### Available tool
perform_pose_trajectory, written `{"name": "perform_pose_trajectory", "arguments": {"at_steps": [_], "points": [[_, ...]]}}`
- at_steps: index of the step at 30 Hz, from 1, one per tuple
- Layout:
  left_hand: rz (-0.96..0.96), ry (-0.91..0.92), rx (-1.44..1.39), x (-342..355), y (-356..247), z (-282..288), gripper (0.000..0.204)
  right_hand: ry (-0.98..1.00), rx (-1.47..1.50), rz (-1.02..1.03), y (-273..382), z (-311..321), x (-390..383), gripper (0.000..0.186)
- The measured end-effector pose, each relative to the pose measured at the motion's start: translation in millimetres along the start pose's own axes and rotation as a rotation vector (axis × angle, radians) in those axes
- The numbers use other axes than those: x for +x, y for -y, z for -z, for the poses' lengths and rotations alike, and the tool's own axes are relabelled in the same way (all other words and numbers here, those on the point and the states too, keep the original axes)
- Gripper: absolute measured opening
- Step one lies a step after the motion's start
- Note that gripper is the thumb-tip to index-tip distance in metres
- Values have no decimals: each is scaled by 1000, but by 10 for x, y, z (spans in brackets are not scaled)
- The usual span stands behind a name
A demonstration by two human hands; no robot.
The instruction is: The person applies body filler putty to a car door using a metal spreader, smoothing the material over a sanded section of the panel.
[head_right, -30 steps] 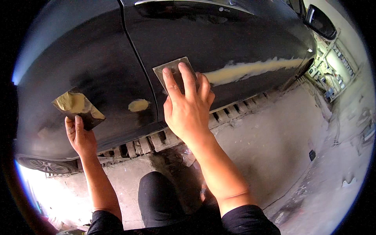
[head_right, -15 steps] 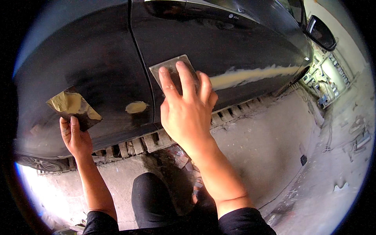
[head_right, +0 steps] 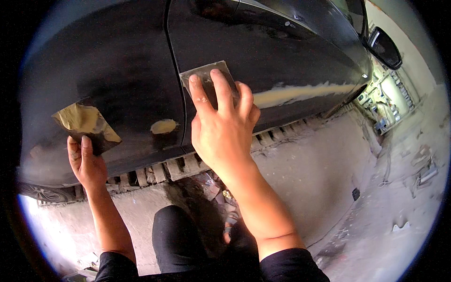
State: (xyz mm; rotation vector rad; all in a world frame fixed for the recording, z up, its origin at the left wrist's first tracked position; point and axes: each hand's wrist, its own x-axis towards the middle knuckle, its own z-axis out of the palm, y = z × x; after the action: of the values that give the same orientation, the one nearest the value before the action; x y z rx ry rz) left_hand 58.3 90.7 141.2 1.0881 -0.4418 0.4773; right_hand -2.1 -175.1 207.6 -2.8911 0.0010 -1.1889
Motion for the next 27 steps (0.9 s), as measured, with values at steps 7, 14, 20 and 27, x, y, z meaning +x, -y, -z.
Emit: {"name": "perform_pose_trajectory", "arguments": {"at_steps": [7, 14, 20, 27], "points": [[-12, 30, 22, -20, -8, 78, 22, -5, 17, 14, -39, -161, -136, 64], [-26, 6, 5, -31, 49, 111, 24, -8, 35, -27, -43, -256, -261, 62], [-4, 32, 0, -36, 41, 178, 28, 2, 56, -38, -48, -355, -376, 63], [-21, 35, -4, -17, 50, 217, 29, -7, 83, -53, -52, -529, -539, 63]]}}
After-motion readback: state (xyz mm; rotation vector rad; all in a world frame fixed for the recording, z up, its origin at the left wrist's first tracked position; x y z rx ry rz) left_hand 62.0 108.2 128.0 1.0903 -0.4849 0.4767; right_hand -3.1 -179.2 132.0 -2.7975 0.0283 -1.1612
